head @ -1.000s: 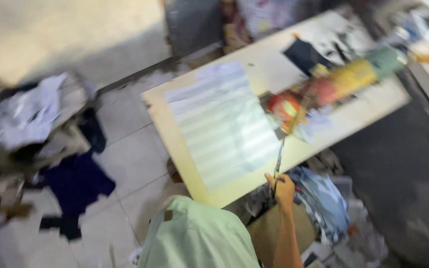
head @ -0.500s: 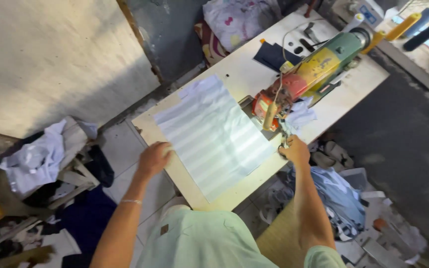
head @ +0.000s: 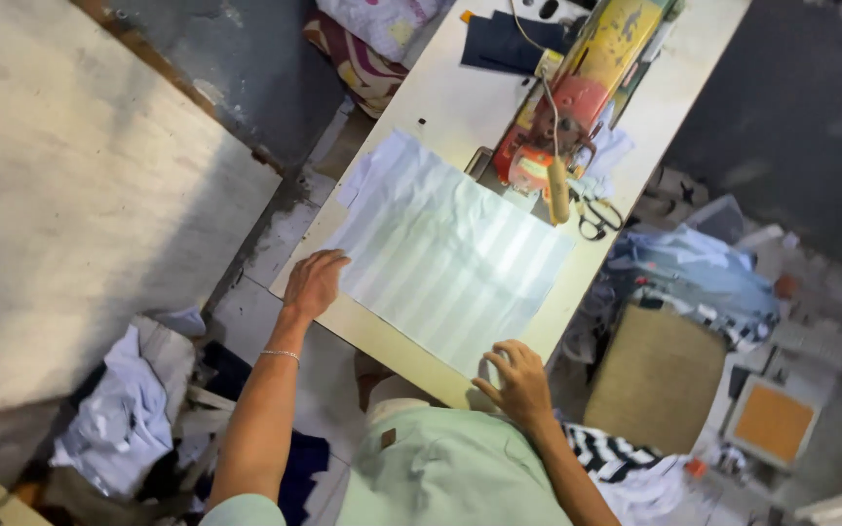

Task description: Trimming and cutting striped fabric pieces using scissors on a workbench in a sewing factory.

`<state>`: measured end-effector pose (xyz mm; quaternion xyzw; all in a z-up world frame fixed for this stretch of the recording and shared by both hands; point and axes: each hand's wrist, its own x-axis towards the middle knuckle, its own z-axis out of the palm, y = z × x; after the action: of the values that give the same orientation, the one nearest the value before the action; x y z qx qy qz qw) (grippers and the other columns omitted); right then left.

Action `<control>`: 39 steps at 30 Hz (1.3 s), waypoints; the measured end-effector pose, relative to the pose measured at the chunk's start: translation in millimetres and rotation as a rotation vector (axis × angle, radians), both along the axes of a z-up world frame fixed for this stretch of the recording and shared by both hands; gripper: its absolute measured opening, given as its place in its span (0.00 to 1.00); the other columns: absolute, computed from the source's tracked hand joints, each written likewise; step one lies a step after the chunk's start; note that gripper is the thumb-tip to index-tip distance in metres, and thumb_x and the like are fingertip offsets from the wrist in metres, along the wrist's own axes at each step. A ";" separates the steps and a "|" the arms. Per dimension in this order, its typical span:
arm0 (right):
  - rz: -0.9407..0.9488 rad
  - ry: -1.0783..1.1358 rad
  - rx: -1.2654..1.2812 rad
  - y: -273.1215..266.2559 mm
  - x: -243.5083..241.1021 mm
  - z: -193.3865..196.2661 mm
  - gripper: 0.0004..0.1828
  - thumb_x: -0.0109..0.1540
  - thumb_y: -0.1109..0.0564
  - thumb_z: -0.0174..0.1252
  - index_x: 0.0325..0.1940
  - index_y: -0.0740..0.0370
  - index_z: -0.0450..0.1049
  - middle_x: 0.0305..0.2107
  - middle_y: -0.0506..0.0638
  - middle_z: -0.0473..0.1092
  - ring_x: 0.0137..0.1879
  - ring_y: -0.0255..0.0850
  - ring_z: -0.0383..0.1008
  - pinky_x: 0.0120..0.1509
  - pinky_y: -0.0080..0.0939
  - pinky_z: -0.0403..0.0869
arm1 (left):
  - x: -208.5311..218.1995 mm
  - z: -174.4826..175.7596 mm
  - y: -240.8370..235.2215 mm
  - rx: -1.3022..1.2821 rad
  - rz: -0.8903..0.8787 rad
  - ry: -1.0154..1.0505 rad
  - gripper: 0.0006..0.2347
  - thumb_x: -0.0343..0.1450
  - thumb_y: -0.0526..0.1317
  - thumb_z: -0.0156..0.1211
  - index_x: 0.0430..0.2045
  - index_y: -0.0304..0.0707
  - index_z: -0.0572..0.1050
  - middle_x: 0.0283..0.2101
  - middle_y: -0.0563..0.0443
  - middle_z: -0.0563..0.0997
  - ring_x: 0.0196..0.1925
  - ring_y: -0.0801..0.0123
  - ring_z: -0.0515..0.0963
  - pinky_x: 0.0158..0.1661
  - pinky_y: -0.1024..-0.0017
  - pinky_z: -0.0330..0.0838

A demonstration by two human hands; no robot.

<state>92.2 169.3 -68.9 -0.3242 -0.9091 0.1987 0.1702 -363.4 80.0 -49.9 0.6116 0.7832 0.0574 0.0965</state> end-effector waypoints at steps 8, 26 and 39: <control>-0.252 -0.142 0.275 -79.2 -28.9 9.1 0.14 0.59 0.43 0.65 0.46 0.45 0.78 0.55 0.50 0.73 0.65 0.50 0.71 0.64 0.51 0.67 | -31.7 -13.6 -30.1 0.288 -0.273 -0.154 0.15 0.71 0.40 0.56 0.53 0.42 0.76 0.54 0.45 0.80 0.60 0.54 0.77 0.53 0.57 0.73; -0.871 0.027 -1.215 -129.6 -56.7 188.3 0.15 0.67 0.53 0.55 0.50 0.67 0.77 0.25 0.67 0.80 0.28 0.55 0.85 0.34 0.49 0.82 | -62.0 136.5 -10.4 -0.763 -0.428 -0.501 0.08 0.73 0.41 0.56 0.40 0.45 0.81 0.37 0.39 0.87 0.41 0.48 0.86 0.44 0.57 0.76; -0.828 0.640 0.058 -35.1 -93.0 175.6 0.04 0.71 0.64 0.57 0.42 0.68 0.72 0.51 0.67 0.74 0.61 0.63 0.72 0.64 0.56 0.72 | -31.7 166.4 72.4 0.704 -0.248 -0.519 0.06 0.79 0.39 0.53 0.43 0.38 0.76 0.38 0.41 0.81 0.42 0.47 0.82 0.41 0.56 0.77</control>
<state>-0.8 134.2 106.8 -0.5747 -0.6124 0.1784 0.5127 -395.1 152.4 116.5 0.6618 0.5865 0.4597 0.0818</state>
